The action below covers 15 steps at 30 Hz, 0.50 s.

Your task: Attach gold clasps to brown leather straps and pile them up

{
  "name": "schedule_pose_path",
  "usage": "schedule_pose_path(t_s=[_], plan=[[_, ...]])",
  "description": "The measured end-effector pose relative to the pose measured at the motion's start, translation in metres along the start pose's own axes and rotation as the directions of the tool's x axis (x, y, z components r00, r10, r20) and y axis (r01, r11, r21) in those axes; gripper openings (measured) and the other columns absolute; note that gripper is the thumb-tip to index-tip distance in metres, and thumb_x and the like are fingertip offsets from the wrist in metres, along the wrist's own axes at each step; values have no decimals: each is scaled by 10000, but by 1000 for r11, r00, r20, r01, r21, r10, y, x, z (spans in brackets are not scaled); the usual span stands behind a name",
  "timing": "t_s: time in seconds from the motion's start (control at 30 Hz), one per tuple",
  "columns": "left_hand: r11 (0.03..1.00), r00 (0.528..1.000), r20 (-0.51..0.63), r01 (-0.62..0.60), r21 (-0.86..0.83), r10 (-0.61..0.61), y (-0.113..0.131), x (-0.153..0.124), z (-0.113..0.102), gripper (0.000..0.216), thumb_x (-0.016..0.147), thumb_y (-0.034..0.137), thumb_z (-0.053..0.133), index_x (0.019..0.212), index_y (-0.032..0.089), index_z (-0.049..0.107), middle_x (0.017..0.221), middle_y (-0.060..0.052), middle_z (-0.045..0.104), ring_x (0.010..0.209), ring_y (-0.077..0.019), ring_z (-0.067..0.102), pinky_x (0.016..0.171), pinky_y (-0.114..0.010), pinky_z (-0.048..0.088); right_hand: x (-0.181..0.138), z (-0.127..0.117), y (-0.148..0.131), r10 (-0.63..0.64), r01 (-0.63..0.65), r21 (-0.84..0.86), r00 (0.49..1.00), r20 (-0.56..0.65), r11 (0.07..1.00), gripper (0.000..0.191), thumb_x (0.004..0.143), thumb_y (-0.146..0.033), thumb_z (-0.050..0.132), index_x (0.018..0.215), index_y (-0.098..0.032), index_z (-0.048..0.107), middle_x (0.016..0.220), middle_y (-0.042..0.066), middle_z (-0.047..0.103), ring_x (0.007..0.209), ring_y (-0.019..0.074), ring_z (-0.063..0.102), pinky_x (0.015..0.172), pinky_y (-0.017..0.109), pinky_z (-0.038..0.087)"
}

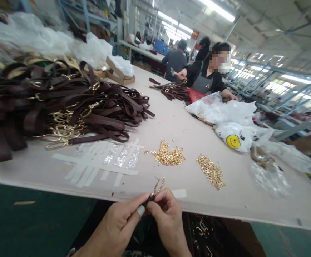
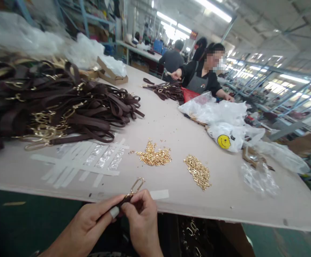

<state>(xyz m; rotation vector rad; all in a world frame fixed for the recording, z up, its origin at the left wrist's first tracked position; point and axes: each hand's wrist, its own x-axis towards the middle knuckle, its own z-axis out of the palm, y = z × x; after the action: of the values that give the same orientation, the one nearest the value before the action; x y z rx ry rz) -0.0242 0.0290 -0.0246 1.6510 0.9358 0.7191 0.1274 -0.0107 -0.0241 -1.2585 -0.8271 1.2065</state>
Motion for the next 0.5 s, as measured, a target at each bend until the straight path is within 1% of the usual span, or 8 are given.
schedule_pose_path(t_s=[0.07, 0.13, 0.17, 0.2, 0.23, 0.33, 0.4, 0.5], plan=[[988, 996, 29, 93, -122, -90, 4, 2, 7, 399, 941, 313, 499, 1303, 260, 660, 1012, -46, 770, 828, -193, 721, 767, -279, 595, 2, -9, -4, -7, 10, -74, 999, 39, 997, 235, 823, -333, 717, 800, -226, 508, 703, -46, 625, 656, 138, 620, 641, 268, 513], [944, 977, 75, 213, -253, -200, 7, 4, 12, 436, 949, 375, 490, 1340, 243, 630, 959, -50, 757, 699, -169, 681, 634, -262, 582, 12, -29, -12, -104, 115, -358, 993, 48, 927, 185, 874, -367, 654, 847, -227, 537, 728, -33, 656, 666, 146, 642, 628, 265, 525], [917, 965, 93, 260, -303, -244, 7, 5, 13, 455, 947, 394, 496, 1358, 241, 613, 971, -53, 749, 676, -160, 662, 608, -257, 570, 19, -44, -18, -179, 173, -527, 983, 40, 832, 170, 899, -382, 618, 875, -225, 559, 759, -21, 675, 693, 152, 654, 643, 268, 534], [894, 956, 97, 292, -340, -275, 6, 6, 13, 468, 942, 407, 508, 1369, 243, 604, 997, -55, 741, 677, -154, 648, 603, -253, 560, 29, -62, -24, -273, 219, -691, 961, 32, 689, 174, 926, -396, 571, 910, -224, 579, 794, -8, 691, 719, 158, 663, 661, 275, 541], [879, 951, 91, 308, -365, -295, 4, 6, 12, 477, 935, 414, 526, 1376, 247, 598, 1012, -56, 736, 686, -149, 638, 607, -248, 550, 40, -81, -30, -347, 217, -784, 938, 3, 582, 187, 936, -400, 549, 943, -219, 598, 857, 16, 707, 778, 174, 671, 713, 300, 546], [854, 943, 64, 323, -408, -326, -7, 7, 6, 494, 913, 422, 585, 1378, 257, 596, 1002, -53, 737, 718, -143, 617, 619, -228, 508, 75, -138, -47, -470, 148, -908, 881, -60, 393, 242, 935, -334, 516, 1086, -182, 628, 1066, 113, 706, 983, 252, 637, 914, 433, 486], [823, 933, 63, 344, -453, -355, -10, 7, 3, 514, 890, 445, 622, 1368, 257, 606, 1008, -58, 745, 733, -146, 610, 605, -219, 479, 95, -165, -54, -495, 128, -958, 869, -16, 256, 266, 923, -266, 498, 1116, -162, 648, 1113, 146, 696, 1065, 289, 596, 976, 473, 427], [744, 901, 80, 401, -535, -427, -5, 8, 2, 532, 837, 486, 682, 1307, 239, 662, 968, -64, 759, 769, -158, 607, 636, -219, 472, 115, -186, -57, -454, 147, -987, 885, 101, 68, 261, 931, -204, 471, 1077, -171, 683, 1051, 139, 714, 1063, 292, 582, 971, 452, 398]])
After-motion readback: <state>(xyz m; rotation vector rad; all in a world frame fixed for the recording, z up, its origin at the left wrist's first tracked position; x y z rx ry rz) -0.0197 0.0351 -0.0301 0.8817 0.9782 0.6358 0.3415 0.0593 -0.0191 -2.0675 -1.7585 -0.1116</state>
